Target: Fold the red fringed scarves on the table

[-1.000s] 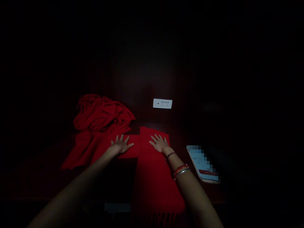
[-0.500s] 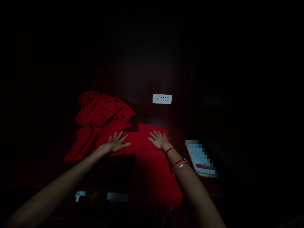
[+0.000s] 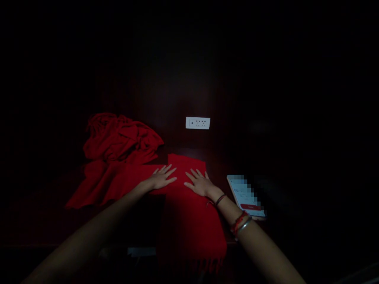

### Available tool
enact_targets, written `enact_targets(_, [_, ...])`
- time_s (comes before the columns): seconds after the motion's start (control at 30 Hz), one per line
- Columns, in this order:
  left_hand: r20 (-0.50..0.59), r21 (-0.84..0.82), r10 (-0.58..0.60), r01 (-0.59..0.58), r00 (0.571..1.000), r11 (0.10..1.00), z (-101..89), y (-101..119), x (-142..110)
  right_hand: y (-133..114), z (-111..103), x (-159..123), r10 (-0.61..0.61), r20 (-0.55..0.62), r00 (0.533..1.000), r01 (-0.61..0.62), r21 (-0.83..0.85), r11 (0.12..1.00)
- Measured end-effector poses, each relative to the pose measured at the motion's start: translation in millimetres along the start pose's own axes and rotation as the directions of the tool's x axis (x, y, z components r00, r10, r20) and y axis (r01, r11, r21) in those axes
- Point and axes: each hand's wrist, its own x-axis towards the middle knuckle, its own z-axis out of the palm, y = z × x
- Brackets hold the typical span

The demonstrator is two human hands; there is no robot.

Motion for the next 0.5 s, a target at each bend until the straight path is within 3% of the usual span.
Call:
enact_targets(0.1, [-0.015, -0.013, 0.022, -0.022, 1.0, 1.0, -3.1, -1, -7, -5, 0, -11, -0.013, -0.039, 0.999, 0.012, -0.033, 0.999])
enact_targets(0.17, [-0.02, -0.017, 0.108, -0.108, 0.994, 0.994, -6.4, 0, -14, -11, 1, -19, -0.028, -0.066, 0.997, 0.025, -0.05, 0.998])
enact_targets(0.3, [0.11, -0.053, 0.286, -0.282, 0.952, 0.958, -11.9, 1, -25, -19, 7, -37, -0.014, -0.047, 0.999, 0.013, -0.023, 1.0])
enact_targets(0.4, [0.221, -0.084, 0.257, -0.244, 0.941, 0.966, -15.2, 0, -26, -15, 8, -47, -0.014, 0.022, 1.0, 0.014, -0.002, 1.0])
enact_targets(0.5, [0.251, -0.108, 0.248, -0.228, 0.936, 0.968, -18.1, -2, -24, -7, 6, -56, -0.011, 0.099, 0.995, 0.01, 0.006, 1.0])
